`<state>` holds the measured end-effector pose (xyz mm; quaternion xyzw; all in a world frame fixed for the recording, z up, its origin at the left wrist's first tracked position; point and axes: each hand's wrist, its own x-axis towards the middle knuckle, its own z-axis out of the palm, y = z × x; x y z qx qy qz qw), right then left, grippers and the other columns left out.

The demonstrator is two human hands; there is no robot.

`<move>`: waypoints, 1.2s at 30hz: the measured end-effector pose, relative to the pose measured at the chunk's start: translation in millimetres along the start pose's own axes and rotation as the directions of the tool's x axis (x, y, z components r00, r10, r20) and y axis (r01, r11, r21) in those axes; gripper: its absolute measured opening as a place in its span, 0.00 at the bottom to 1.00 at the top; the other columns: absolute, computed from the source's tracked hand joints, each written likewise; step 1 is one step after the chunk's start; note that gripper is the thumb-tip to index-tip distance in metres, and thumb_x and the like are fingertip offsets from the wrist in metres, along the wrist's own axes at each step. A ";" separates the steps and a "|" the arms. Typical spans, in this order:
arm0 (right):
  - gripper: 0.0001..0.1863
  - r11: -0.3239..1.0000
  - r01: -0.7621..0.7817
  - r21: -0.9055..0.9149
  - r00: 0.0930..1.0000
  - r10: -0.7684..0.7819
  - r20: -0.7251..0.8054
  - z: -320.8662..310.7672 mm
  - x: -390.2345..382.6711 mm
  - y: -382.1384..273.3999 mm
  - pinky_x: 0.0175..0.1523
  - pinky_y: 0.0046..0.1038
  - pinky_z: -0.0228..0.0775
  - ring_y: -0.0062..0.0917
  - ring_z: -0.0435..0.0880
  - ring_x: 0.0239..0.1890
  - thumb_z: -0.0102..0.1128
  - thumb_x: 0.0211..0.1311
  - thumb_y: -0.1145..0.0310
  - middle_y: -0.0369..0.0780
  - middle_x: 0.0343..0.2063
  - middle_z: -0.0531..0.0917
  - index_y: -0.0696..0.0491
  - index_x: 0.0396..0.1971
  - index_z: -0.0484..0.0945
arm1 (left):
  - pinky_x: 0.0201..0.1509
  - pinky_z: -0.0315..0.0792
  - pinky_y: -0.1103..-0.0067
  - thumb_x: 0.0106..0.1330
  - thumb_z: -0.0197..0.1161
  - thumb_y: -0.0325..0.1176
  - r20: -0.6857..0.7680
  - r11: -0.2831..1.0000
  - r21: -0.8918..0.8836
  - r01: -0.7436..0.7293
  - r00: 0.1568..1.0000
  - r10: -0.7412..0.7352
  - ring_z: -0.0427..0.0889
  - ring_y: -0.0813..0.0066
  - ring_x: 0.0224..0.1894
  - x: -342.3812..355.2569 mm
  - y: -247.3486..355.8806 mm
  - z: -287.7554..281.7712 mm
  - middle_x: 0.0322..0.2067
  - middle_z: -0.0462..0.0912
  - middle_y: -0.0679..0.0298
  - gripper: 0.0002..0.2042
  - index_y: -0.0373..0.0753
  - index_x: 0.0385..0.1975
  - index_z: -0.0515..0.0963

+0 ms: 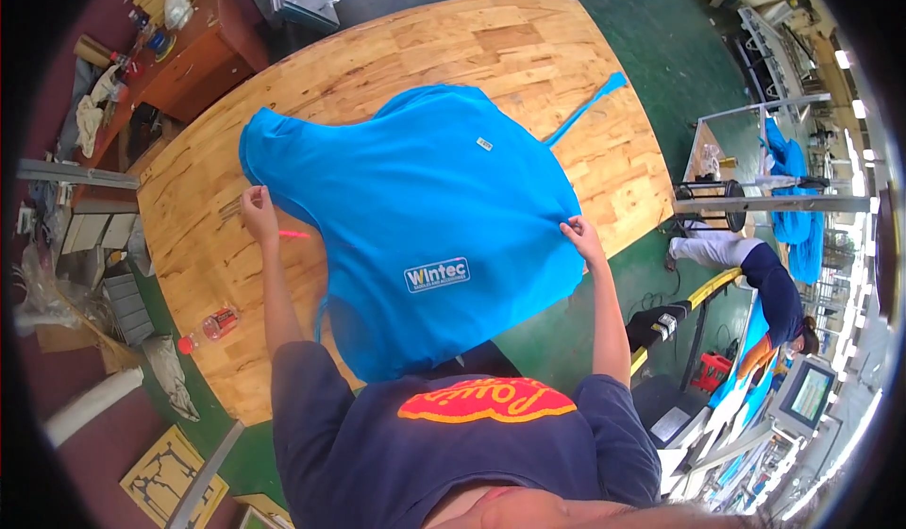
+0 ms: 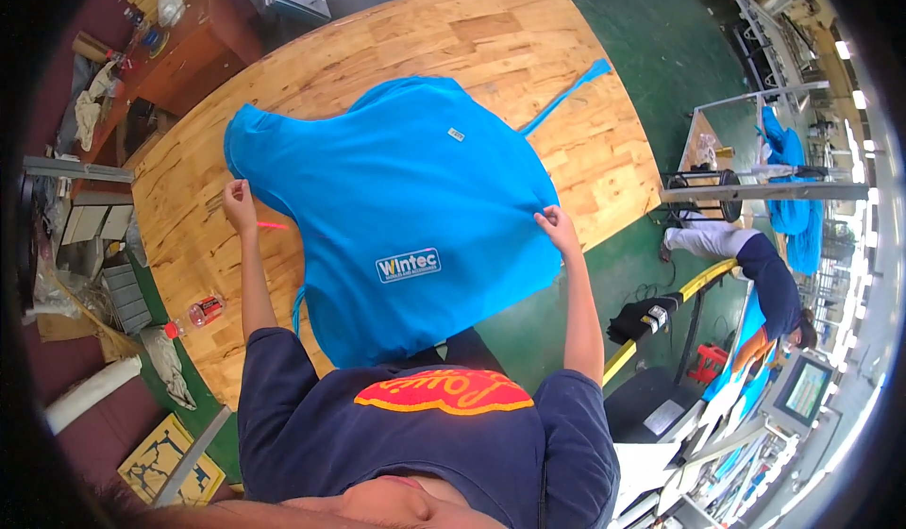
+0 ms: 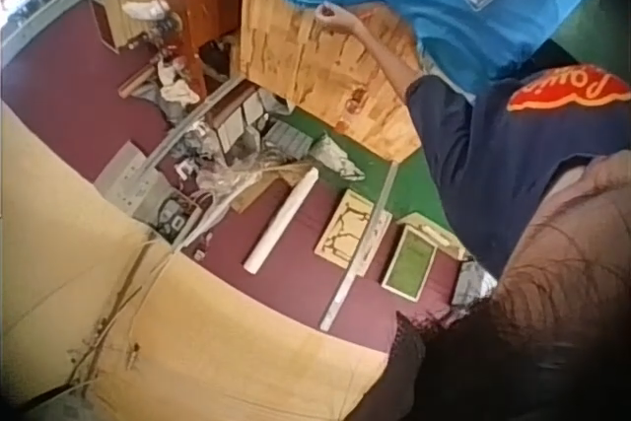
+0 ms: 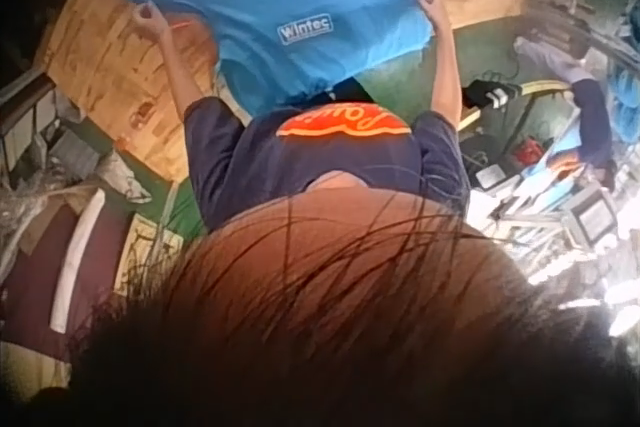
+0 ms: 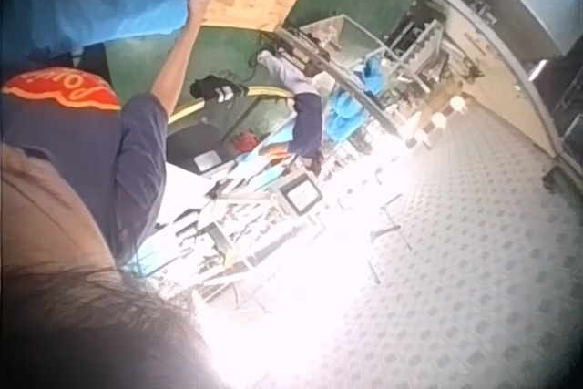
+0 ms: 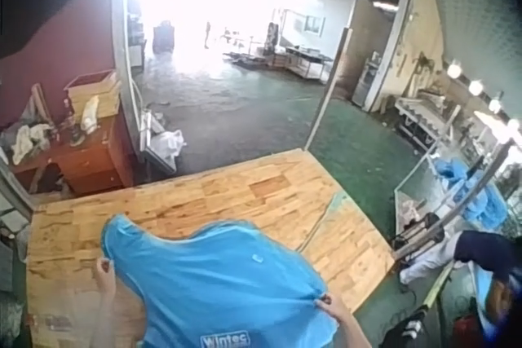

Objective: Placing unprinted fabric onto pallets and removing printed items from a rotary screen printing press.

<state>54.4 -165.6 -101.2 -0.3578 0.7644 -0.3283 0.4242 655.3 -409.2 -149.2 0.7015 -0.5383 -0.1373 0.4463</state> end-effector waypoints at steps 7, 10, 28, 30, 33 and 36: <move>0.18 0.990 -0.048 -0.130 0.989 0.066 0.134 -9.3 -37.4 40.3 0.26 0.19 0.58 0.13 0.66 0.21 0.69 0.49 0.58 0.29 0.16 0.71 0.56 0.28 0.75 | 0.33 0.68 0.79 0.61 0.59 0.34 0.292 0.989 0.033 0.147 0.944 -0.151 0.72 0.76 0.28 -170.7 69.2 -92.0 0.26 0.75 0.66 0.07 0.38 0.31 0.75; 0.18 0.974 0.087 -0.207 0.990 -0.061 0.130 -2.1 -56.7 54.8 0.26 0.20 0.58 0.15 0.65 0.20 0.71 0.46 0.57 0.30 0.15 0.68 0.56 0.25 0.76 | 0.34 0.69 0.78 0.59 0.61 0.33 0.361 0.976 0.118 0.181 0.908 -0.212 0.74 0.73 0.29 -245.8 64.6 -133.5 0.29 0.76 0.63 0.07 0.37 0.33 0.76; 0.15 0.999 -0.046 0.007 0.984 0.045 0.171 16.0 -138.3 93.4 0.27 0.16 0.56 0.09 0.66 0.22 0.65 0.54 0.62 0.27 0.17 0.69 0.50 0.17 0.69 | 0.32 0.71 0.82 0.58 0.63 0.32 0.211 0.924 0.101 0.369 0.900 -0.383 0.78 0.78 0.26 -379.5 47.2 -161.5 0.24 0.79 0.64 0.08 0.33 0.30 0.75; 0.12 0.919 -0.110 0.378 0.991 0.070 0.117 22.2 -140.3 98.0 0.32 0.16 0.57 0.10 0.67 0.26 0.62 0.57 0.64 0.27 0.20 0.69 0.50 0.21 0.69 | 0.35 0.72 0.81 0.58 0.64 0.33 0.211 0.867 0.077 0.492 0.842 -0.496 0.79 0.77 0.29 -380.3 44.1 -162.0 0.25 0.80 0.63 0.09 0.33 0.30 0.75; 0.09 0.847 -0.124 0.517 0.991 0.079 0.108 24.7 -141.1 111.7 0.36 0.17 0.59 0.11 0.69 0.29 0.59 0.60 0.64 0.28 0.25 0.72 0.51 0.26 0.71 | 0.31 0.71 0.85 0.57 0.65 0.34 0.200 0.890 0.059 0.451 0.868 -0.454 0.79 0.80 0.29 -385.4 46.9 -160.2 0.25 0.81 0.63 0.10 0.34 0.30 0.76; 0.07 0.921 -0.071 0.384 0.989 0.016 0.144 29.5 -147.7 97.9 0.38 0.16 0.59 0.12 0.69 0.31 0.58 0.61 0.65 0.28 0.26 0.73 0.51 0.28 0.73 | 0.35 0.72 0.82 0.56 0.67 0.33 0.215 0.891 0.084 0.446 0.865 -0.453 0.79 0.78 0.29 -391.8 42.9 -158.7 0.25 0.80 0.64 0.11 0.33 0.31 0.76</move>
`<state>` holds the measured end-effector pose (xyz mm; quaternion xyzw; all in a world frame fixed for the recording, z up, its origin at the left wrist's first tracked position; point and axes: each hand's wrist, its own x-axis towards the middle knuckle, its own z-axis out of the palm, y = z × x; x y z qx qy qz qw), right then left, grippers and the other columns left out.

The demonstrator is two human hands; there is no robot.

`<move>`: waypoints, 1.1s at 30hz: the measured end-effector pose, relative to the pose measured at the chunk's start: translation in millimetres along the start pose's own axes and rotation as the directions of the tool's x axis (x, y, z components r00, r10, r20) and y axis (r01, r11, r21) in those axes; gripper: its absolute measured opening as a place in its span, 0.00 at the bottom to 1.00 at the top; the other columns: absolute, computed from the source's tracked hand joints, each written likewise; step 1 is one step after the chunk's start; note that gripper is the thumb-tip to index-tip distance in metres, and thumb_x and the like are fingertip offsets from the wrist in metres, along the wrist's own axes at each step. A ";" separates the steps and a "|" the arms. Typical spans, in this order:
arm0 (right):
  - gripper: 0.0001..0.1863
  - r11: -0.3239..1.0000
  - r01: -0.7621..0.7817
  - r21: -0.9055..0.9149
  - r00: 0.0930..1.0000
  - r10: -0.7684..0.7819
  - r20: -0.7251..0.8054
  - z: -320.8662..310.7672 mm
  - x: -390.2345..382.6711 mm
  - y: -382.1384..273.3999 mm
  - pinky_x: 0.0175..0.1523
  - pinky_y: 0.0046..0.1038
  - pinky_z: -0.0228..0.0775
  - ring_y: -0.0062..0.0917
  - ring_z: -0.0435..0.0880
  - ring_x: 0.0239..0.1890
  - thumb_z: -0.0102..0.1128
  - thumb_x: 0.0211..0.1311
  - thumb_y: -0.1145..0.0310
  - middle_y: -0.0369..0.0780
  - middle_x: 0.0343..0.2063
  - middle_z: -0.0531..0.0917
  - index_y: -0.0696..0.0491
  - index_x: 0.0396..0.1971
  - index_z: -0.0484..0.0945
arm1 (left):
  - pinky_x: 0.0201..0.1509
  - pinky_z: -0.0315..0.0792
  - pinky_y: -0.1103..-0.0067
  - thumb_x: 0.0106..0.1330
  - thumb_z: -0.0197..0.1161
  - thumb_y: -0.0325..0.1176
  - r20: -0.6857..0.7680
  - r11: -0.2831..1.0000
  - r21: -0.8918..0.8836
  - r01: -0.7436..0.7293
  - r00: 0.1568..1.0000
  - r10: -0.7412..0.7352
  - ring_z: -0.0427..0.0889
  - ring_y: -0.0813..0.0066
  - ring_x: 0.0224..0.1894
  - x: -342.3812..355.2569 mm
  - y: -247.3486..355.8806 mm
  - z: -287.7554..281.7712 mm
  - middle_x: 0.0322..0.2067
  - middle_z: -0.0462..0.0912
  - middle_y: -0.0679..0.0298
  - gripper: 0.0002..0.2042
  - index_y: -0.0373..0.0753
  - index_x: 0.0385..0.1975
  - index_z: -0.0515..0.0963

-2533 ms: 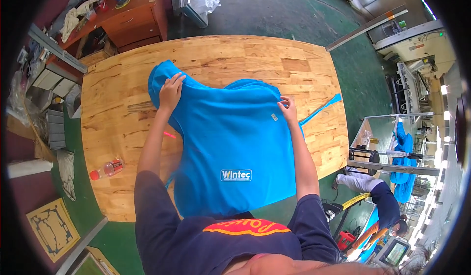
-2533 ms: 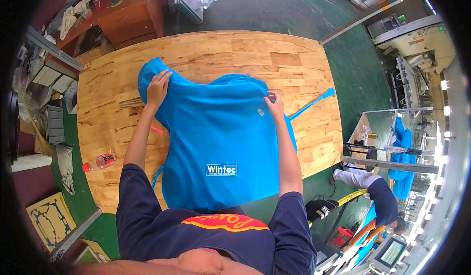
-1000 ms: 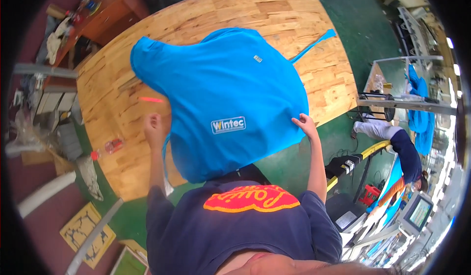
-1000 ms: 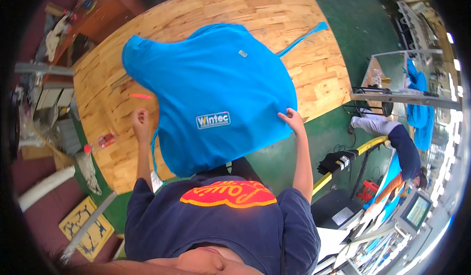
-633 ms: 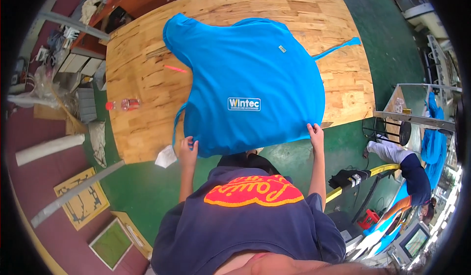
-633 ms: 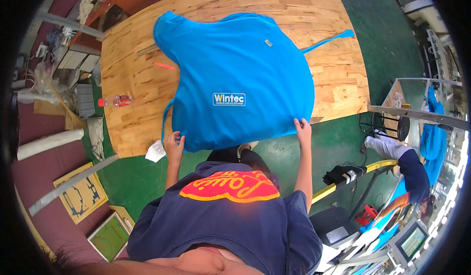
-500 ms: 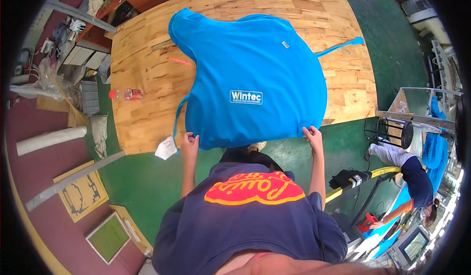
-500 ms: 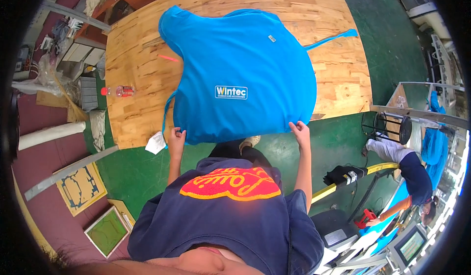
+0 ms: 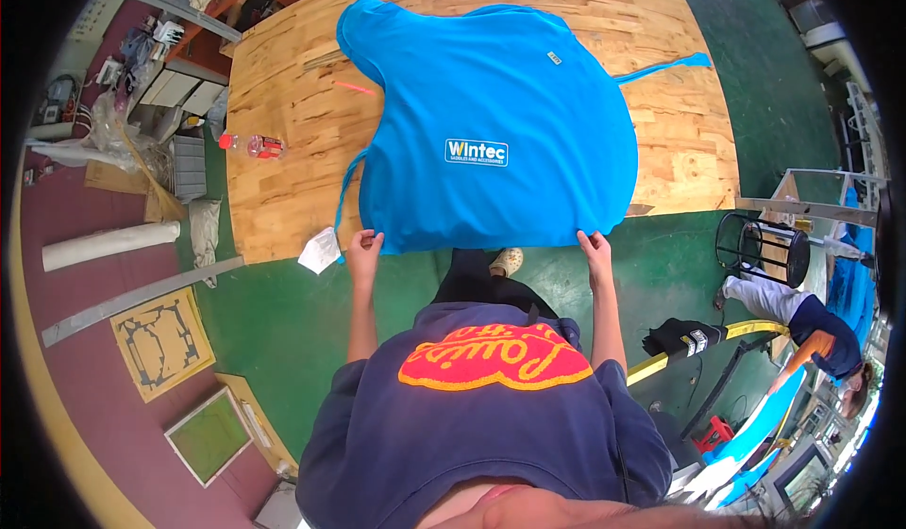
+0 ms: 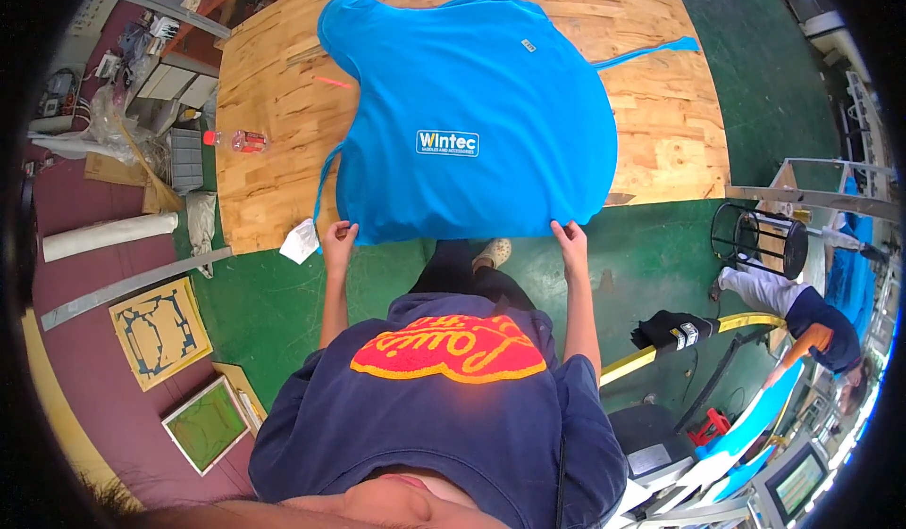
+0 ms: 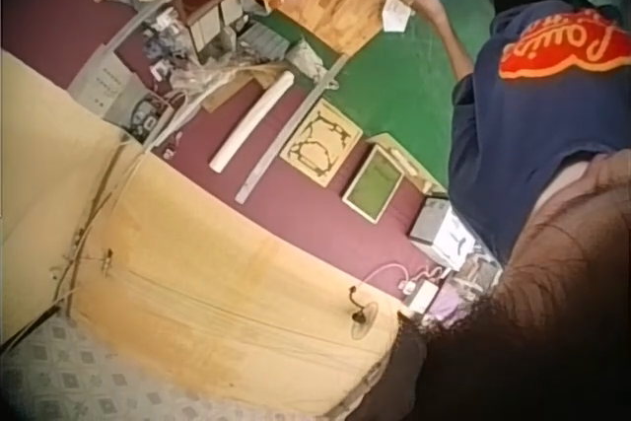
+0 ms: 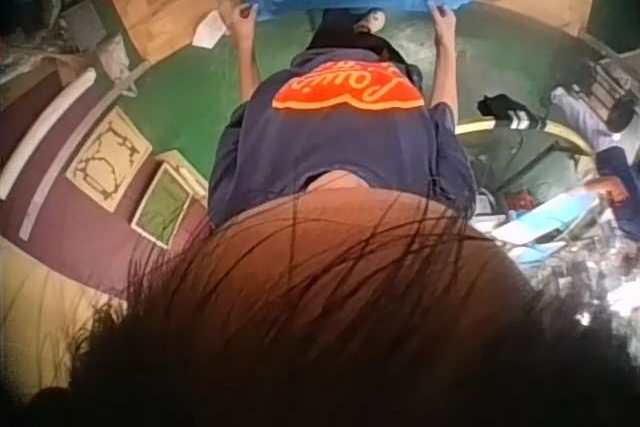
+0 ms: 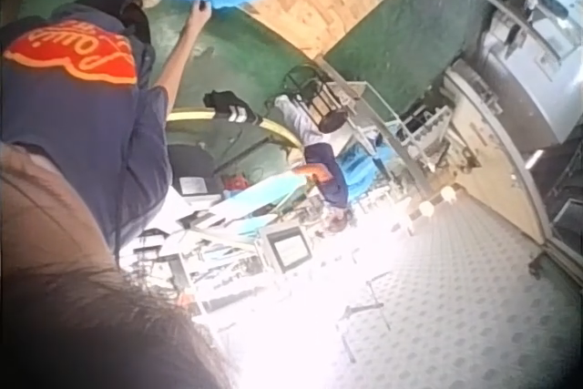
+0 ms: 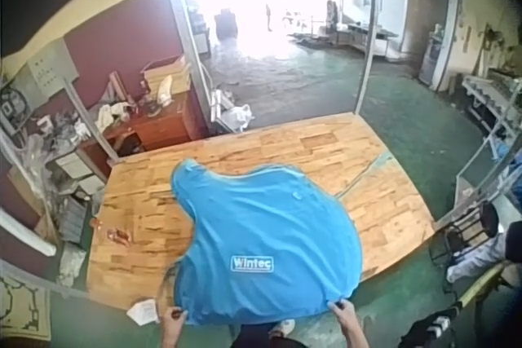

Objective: Placing unprinted fabric onto pallets and removing printed items from a rotary screen printing press.

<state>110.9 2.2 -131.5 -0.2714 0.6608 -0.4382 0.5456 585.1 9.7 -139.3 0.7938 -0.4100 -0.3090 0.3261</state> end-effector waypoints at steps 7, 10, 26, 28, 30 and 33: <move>0.08 0.978 0.199 0.069 0.980 -0.199 0.002 -0.9 -2.0 -18.0 0.28 0.18 0.65 0.15 0.74 0.25 0.56 0.62 0.68 0.33 0.24 0.74 0.56 0.33 0.70 | 0.30 0.68 0.86 0.55 0.69 0.34 -0.077 0.981 -0.195 -0.027 0.997 0.012 0.75 0.84 0.26 -9.8 10.0 -4.4 0.24 0.79 0.68 0.11 0.34 0.29 0.76; 0.08 0.979 0.202 -0.040 0.979 -0.202 -0.008 -2.6 -1.7 -17.6 0.26 0.18 0.63 0.15 0.73 0.22 0.55 0.63 0.68 0.32 0.22 0.75 0.55 0.32 0.70 | 0.28 0.67 0.87 0.54 0.69 0.33 -0.104 0.989 -0.138 -0.061 0.993 0.047 0.74 0.86 0.25 -14.1 10.7 -7.9 0.23 0.79 0.67 0.10 0.34 0.27 0.76; 0.28 0.996 0.040 0.085 0.999 -0.038 -0.030 -19.7 -3.6 -4.5 0.26 0.17 0.63 0.15 0.72 0.21 0.59 0.60 0.66 0.35 0.24 0.76 0.61 0.58 0.62 | 0.33 0.77 0.80 0.67 0.52 0.32 0.173 0.782 -0.550 0.292 0.956 -0.235 0.77 0.78 0.29 -13.4 -15.1 6.1 0.33 0.74 0.66 0.08 0.41 0.40 0.63; 0.30 0.996 0.024 0.085 0.999 -0.026 0.022 -16.0 -4.7 -7.0 0.26 0.17 0.63 0.15 0.71 0.21 0.59 0.60 0.66 0.34 0.24 0.76 0.61 0.59 0.60 | 0.32 0.77 0.79 0.68 0.51 0.33 0.154 0.769 -0.553 0.321 0.946 -0.284 0.77 0.77 0.30 -15.7 -18.4 9.9 0.34 0.74 0.65 0.08 0.41 0.42 0.61; 0.30 0.994 0.064 0.093 0.997 -0.067 0.027 -16.0 -4.8 -18.0 0.26 0.17 0.63 0.14 0.71 0.21 0.59 0.60 0.66 0.34 0.24 0.75 0.60 0.60 0.60 | 0.32 0.79 0.79 0.69 0.50 0.35 0.075 0.782 -0.571 0.248 0.965 -0.252 0.80 0.77 0.32 -20.0 -21.6 14.2 0.35 0.76 0.65 0.08 0.45 0.43 0.61; 0.30 0.987 0.125 0.104 0.992 -0.127 0.010 -16.1 -7.5 -13.5 0.26 0.17 0.62 0.13 0.70 0.21 0.59 0.61 0.66 0.33 0.23 0.74 0.59 0.60 0.60 | 0.26 0.76 0.82 0.69 0.49 0.34 0.042 0.774 -0.589 0.232 0.965 -0.257 0.79 0.79 0.31 -30.7 -20.4 20.4 0.37 0.76 0.64 0.09 0.45 0.46 0.60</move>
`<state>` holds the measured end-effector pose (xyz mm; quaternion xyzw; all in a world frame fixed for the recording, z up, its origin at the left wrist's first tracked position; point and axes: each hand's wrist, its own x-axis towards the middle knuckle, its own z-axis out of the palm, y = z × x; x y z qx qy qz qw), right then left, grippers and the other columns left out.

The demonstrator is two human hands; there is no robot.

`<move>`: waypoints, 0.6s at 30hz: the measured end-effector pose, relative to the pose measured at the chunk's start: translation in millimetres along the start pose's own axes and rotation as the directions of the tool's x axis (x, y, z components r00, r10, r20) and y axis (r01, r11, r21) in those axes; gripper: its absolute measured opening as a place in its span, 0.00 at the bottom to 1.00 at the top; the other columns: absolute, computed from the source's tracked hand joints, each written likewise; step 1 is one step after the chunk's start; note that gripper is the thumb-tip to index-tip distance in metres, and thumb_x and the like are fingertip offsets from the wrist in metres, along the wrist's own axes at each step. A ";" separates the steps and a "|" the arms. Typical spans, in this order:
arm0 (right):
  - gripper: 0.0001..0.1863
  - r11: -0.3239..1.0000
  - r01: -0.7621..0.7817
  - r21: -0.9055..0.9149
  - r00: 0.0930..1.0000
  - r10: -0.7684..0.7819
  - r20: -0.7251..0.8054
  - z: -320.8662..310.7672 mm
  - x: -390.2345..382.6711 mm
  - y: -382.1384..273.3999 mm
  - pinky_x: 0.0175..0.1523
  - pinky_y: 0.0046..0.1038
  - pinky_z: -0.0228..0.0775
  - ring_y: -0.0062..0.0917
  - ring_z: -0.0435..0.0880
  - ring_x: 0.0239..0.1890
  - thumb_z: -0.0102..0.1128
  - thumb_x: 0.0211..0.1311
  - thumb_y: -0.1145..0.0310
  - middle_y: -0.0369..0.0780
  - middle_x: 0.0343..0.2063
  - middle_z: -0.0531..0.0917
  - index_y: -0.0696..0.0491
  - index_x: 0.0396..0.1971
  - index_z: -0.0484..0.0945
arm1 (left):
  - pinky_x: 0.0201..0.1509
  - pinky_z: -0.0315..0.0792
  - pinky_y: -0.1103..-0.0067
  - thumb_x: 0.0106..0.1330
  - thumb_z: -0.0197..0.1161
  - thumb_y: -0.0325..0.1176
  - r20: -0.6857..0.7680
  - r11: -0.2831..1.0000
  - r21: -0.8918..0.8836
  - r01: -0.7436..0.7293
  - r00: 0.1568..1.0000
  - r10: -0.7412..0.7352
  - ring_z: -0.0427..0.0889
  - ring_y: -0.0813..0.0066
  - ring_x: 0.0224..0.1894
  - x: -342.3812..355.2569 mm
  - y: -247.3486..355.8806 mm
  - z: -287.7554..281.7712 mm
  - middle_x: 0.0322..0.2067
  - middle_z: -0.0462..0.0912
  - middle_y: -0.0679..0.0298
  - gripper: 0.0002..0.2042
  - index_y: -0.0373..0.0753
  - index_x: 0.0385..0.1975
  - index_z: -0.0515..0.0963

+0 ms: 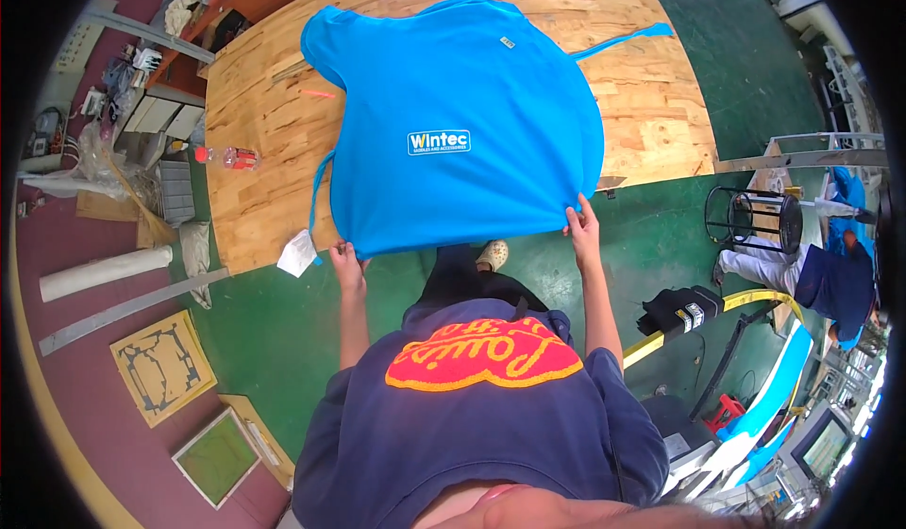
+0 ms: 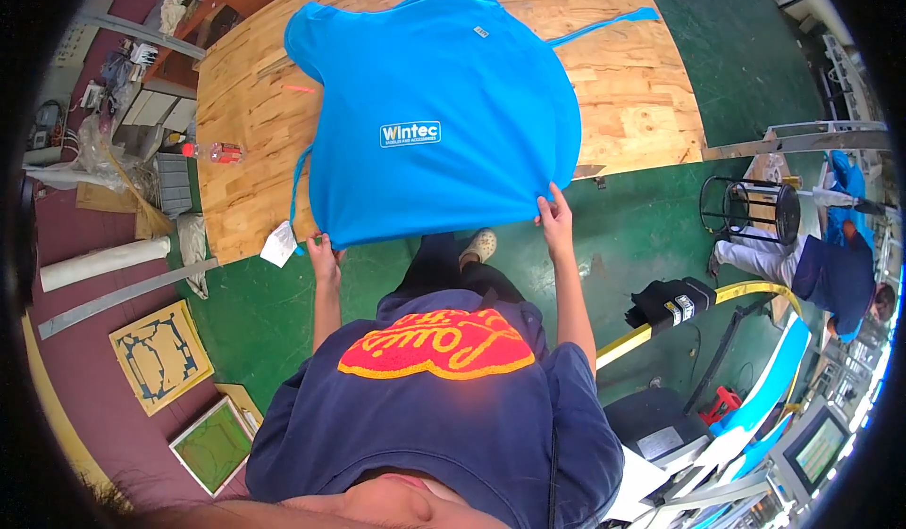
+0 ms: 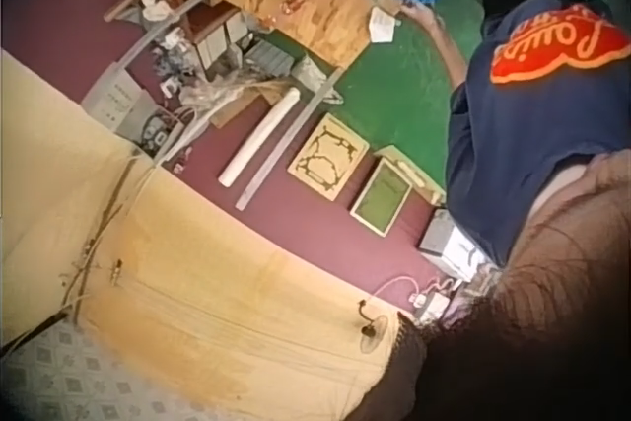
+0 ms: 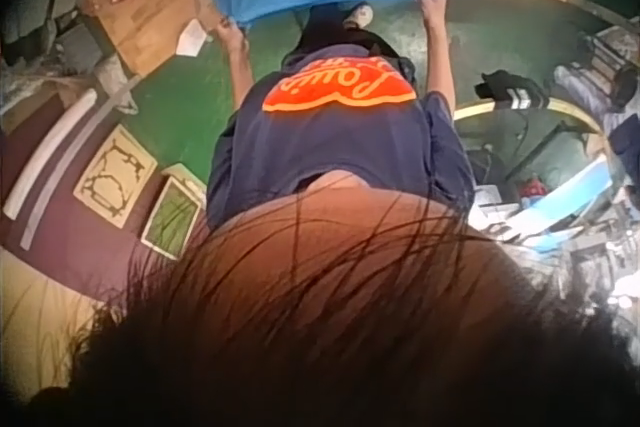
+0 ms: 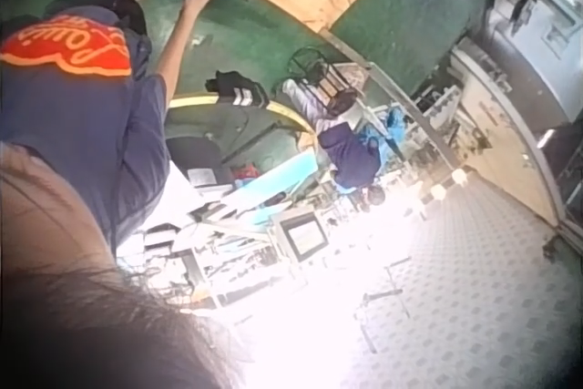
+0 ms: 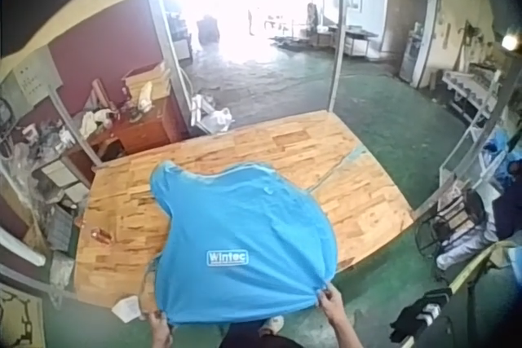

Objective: Placing unprinted fabric onto pallets and removing printed items from a rotary screen printing press.

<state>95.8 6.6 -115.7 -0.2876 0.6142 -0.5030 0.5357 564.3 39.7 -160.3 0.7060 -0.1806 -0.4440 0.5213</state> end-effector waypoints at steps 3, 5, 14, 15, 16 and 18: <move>0.28 0.998 -0.049 -0.039 0.998 0.047 -0.044 -14.7 4.5 33.3 0.26 0.16 0.61 0.13 0.69 0.21 0.58 0.62 0.66 0.31 0.23 0.73 0.58 0.60 0.62 | 0.22 0.71 0.85 0.69 0.49 0.33 0.024 0.992 0.119 -0.030 0.999 0.027 0.76 0.81 0.27 -9.8 -2.6 13.5 0.34 0.76 0.64 0.11 0.45 0.48 0.60; 0.27 0.997 -0.056 -0.048 0.997 0.054 -0.055 -15.1 4.0 32.2 0.26 0.16 0.61 0.12 0.68 0.21 0.57 0.62 0.66 0.31 0.23 0.73 0.57 0.60 0.63 | 0.22 0.70 0.85 0.69 0.48 0.31 0.015 0.988 0.152 -0.039 0.999 0.037 0.75 0.81 0.25 -13.1 -7.2 11.2 0.31 0.76 0.64 0.11 0.44 0.48 0.59; 0.21 0.998 -0.039 -0.044 0.989 0.032 -0.143 -14.8 2.3 38.4 0.24 0.15 0.59 0.11 0.66 0.19 0.55 0.63 0.68 0.30 0.25 0.74 0.57 0.55 0.69 | 0.26 0.68 0.82 0.66 0.51 0.28 0.131 0.944 0.317 -0.095 0.990 0.056 0.71 0.78 0.22 -24.3 -2.1 -0.4 0.26 0.72 0.63 0.12 0.37 0.47 0.62; 0.21 0.999 -0.030 -0.040 0.987 0.023 -0.157 -12.0 3.5 32.7 0.24 0.15 0.59 0.11 0.66 0.19 0.55 0.63 0.68 0.30 0.25 0.74 0.57 0.55 0.69 | 0.33 0.68 0.79 0.64 0.52 0.28 0.064 0.735 0.587 -0.340 0.924 0.376 0.72 0.74 0.28 -26.1 8.7 10.0 0.30 0.73 0.60 0.12 0.36 0.46 0.64; 0.20 0.998 -0.046 -0.042 0.982 0.038 -0.186 -9.9 -0.4 28.6 0.24 0.15 0.59 0.11 0.66 0.19 0.54 0.63 0.69 0.30 0.24 0.74 0.56 0.54 0.70 | 0.40 0.69 0.75 0.62 0.53 0.28 0.103 0.391 0.799 -0.456 0.746 0.658 0.73 0.69 0.33 -32.1 26.3 21.8 0.33 0.73 0.58 0.12 0.34 0.45 0.66; 0.19 0.998 -0.062 -0.034 0.967 0.051 -0.251 -1.8 -8.6 18.3 0.24 0.15 0.59 0.11 0.66 0.19 0.54 0.63 0.70 0.29 0.24 0.74 0.56 0.54 0.71 | 0.45 0.65 0.71 0.58 0.56 0.25 0.227 0.483 0.617 -0.621 0.728 0.647 0.71 0.63 0.39 -33.2 79.8 74.9 0.35 0.72 0.57 0.11 0.35 0.41 0.70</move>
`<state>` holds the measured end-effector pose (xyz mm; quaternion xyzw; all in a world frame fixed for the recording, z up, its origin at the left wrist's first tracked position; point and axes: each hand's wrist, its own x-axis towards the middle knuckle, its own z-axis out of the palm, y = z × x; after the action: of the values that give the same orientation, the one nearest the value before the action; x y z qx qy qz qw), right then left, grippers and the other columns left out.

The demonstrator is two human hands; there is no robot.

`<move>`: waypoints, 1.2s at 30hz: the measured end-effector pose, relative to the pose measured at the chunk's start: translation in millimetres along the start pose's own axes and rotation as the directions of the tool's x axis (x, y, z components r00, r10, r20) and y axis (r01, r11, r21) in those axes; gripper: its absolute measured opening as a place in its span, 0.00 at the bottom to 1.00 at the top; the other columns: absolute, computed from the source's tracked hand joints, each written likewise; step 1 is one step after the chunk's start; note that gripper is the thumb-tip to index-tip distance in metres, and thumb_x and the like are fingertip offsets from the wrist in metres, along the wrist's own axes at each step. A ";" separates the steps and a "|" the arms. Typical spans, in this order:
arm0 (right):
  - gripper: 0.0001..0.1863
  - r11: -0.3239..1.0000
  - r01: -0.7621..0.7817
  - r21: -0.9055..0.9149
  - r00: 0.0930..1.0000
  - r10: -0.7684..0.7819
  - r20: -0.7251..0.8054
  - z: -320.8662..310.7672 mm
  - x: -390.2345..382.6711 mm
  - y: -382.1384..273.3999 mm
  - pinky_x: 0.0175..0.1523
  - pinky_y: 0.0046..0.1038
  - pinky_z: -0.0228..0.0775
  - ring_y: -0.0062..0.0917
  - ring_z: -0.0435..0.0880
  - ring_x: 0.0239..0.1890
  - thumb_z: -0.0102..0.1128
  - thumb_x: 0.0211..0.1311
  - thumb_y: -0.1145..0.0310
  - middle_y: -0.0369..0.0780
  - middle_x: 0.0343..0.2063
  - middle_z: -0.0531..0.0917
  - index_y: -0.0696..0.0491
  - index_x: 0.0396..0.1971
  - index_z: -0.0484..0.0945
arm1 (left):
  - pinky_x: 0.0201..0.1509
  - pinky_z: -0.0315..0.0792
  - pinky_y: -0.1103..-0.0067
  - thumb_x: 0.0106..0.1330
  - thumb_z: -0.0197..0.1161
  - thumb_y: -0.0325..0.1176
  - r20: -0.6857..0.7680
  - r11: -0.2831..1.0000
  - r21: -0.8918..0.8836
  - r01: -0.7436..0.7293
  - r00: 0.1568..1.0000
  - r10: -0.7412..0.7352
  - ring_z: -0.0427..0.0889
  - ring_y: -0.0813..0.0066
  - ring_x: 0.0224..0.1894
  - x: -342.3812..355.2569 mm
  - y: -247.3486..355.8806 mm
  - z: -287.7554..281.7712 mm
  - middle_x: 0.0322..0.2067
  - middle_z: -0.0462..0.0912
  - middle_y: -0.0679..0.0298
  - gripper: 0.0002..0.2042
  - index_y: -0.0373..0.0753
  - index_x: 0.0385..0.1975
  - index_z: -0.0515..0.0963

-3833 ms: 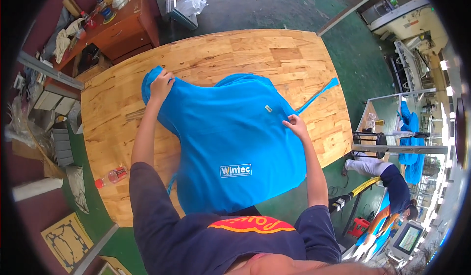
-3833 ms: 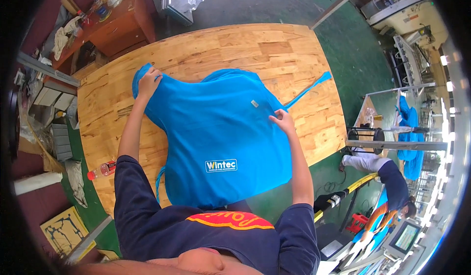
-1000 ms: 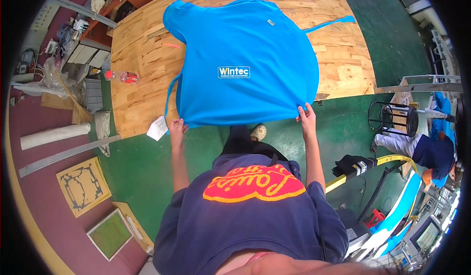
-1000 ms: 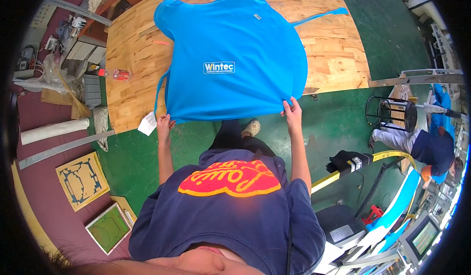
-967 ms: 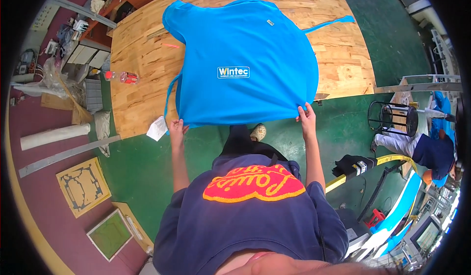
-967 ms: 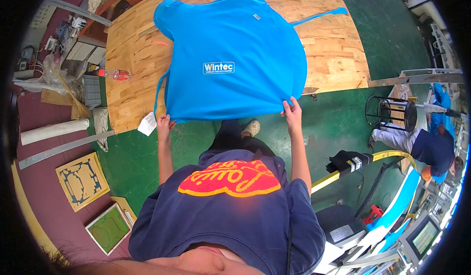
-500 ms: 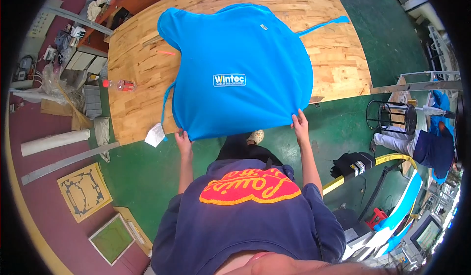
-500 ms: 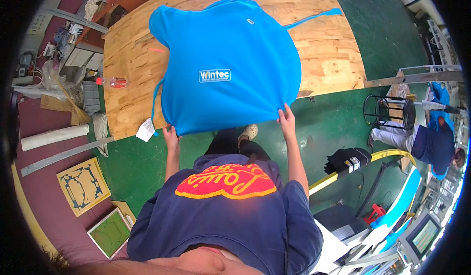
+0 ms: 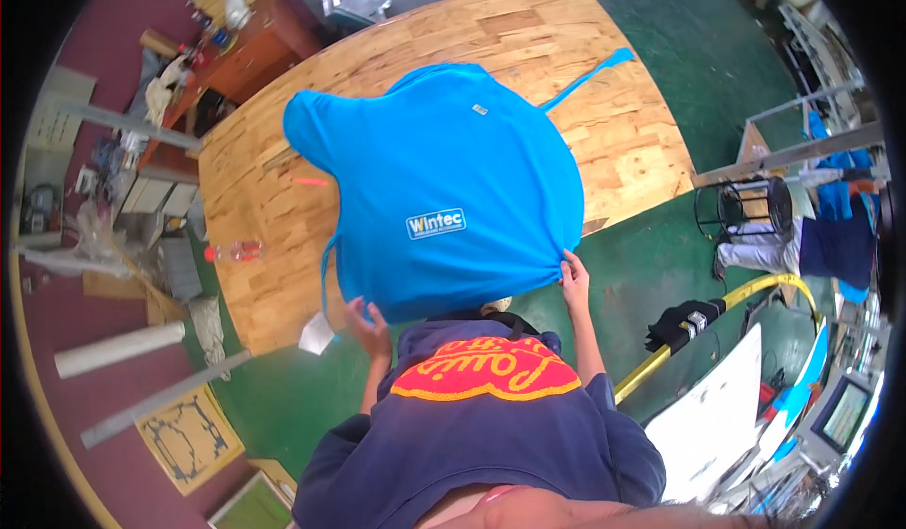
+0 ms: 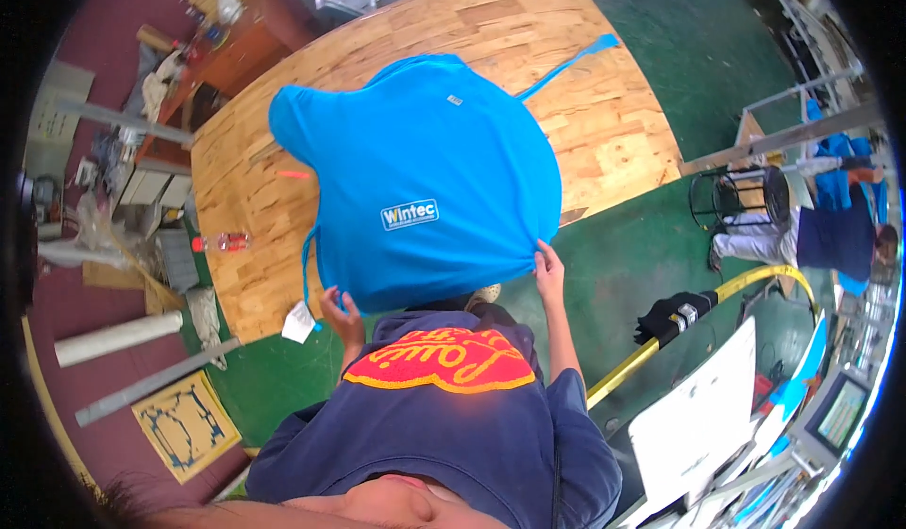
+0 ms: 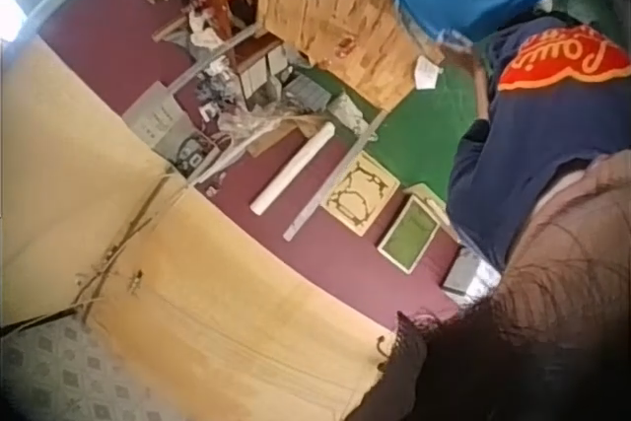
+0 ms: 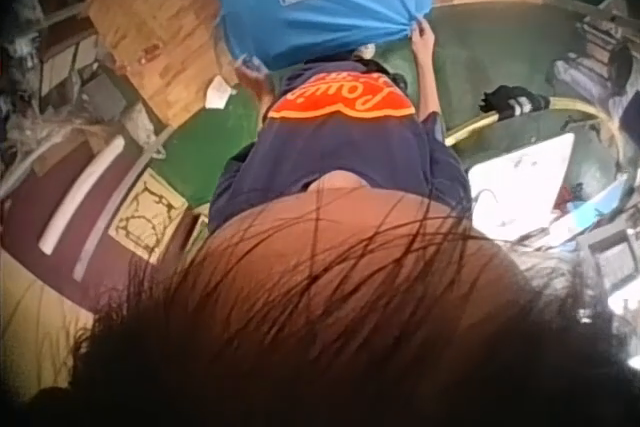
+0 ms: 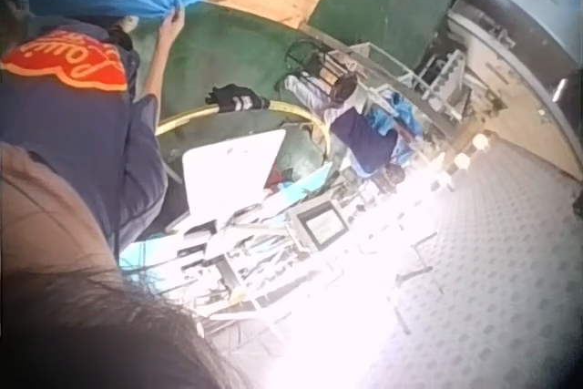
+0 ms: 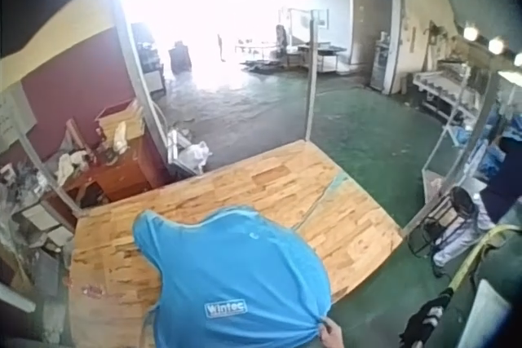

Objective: Placing unprinted fabric onto pallets and removing printed items from a rotary screen printing press.

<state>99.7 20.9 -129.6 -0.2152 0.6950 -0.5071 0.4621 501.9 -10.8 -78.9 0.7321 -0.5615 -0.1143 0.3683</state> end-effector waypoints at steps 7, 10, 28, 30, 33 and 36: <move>0.15 0.988 0.128 -0.091 0.977 -0.142 -0.158 16.0 -10.3 6.7 0.26 0.16 0.60 0.11 0.67 0.23 0.52 0.64 0.70 0.30 0.25 0.75 0.55 0.50 0.74 | 0.47 0.69 0.69 0.57 0.56 0.24 0.357 0.578 -0.569 -0.585 0.457 0.815 0.76 0.57 0.44 107.2 163.9 158.7 0.38 0.78 0.58 0.10 0.40 0.39 0.75; 0.12 0.997 0.067 -0.037 0.976 -0.074 -0.203 25.3 -8.6 15.7 0.27 0.16 0.60 0.12 0.67 0.24 0.52 0.64 0.67 0.31 0.25 0.75 0.56 0.45 0.75 | 0.48 0.68 0.69 0.56 0.57 0.25 0.371 0.427 -0.648 -0.630 0.228 0.900 0.75 0.61 0.47 98.3 189.5 218.0 0.43 0.76 0.60 0.11 0.42 0.39 0.75; 0.08 0.999 -0.034 0.032 0.952 0.023 0.306 -8.9 2.9 66.3 0.31 0.21 0.65 0.16 0.74 0.25 0.62 0.56 0.69 0.34 0.24 0.77 0.57 0.31 0.74 | 0.50 0.68 0.68 0.55 0.60 0.29 0.368 0.397 -0.545 -0.739 0.214 0.905 0.72 0.59 0.49 58.5 255.1 286.6 0.46 0.73 0.59 0.13 0.43 0.42 0.76; 0.07 0.994 0.092 0.057 0.995 -0.094 0.044 -37.0 -2.0 80.9 0.32 0.20 0.68 0.16 0.76 0.25 0.59 0.58 0.71 0.36 0.24 0.78 0.59 0.30 0.73 | 0.57 0.61 0.65 0.57 0.60 0.31 0.367 0.465 -0.341 -0.817 0.340 0.866 0.67 0.55 0.55 27.4 266.4 267.1 0.52 0.70 0.55 0.18 0.43 0.48 0.72; 0.05 0.980 0.165 0.110 0.977 -0.147 -0.156 -117.1 -38.8 84.2 0.35 0.20 0.69 0.16 0.78 0.29 0.54 0.60 0.74 0.35 0.24 0.78 0.59 0.34 0.74 | 0.59 0.57 0.58 0.64 0.52 0.41 0.348 0.531 -0.037 -0.847 0.487 0.801 0.61 0.48 0.60 -27.6 252.5 248.9 0.59 0.62 0.49 0.23 0.40 0.58 0.64; 0.07 0.968 0.226 0.110 0.920 -0.175 -0.351 -206.2 -101.7 73.4 0.36 0.21 0.70 0.17 0.78 0.28 0.53 0.60 0.73 0.35 0.24 0.79 0.55 0.37 0.75 | 0.60 0.52 0.49 0.67 0.44 0.49 0.463 0.573 0.194 -0.796 0.589 0.662 0.52 0.42 0.64 -75.2 212.1 244.2 0.65 0.50 0.48 0.29 0.40 0.64 0.55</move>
<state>-16.4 232.1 -140.7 -0.1600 0.6986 -0.6314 0.2960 177.7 -63.8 -127.4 0.4535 -0.8811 0.0383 0.1291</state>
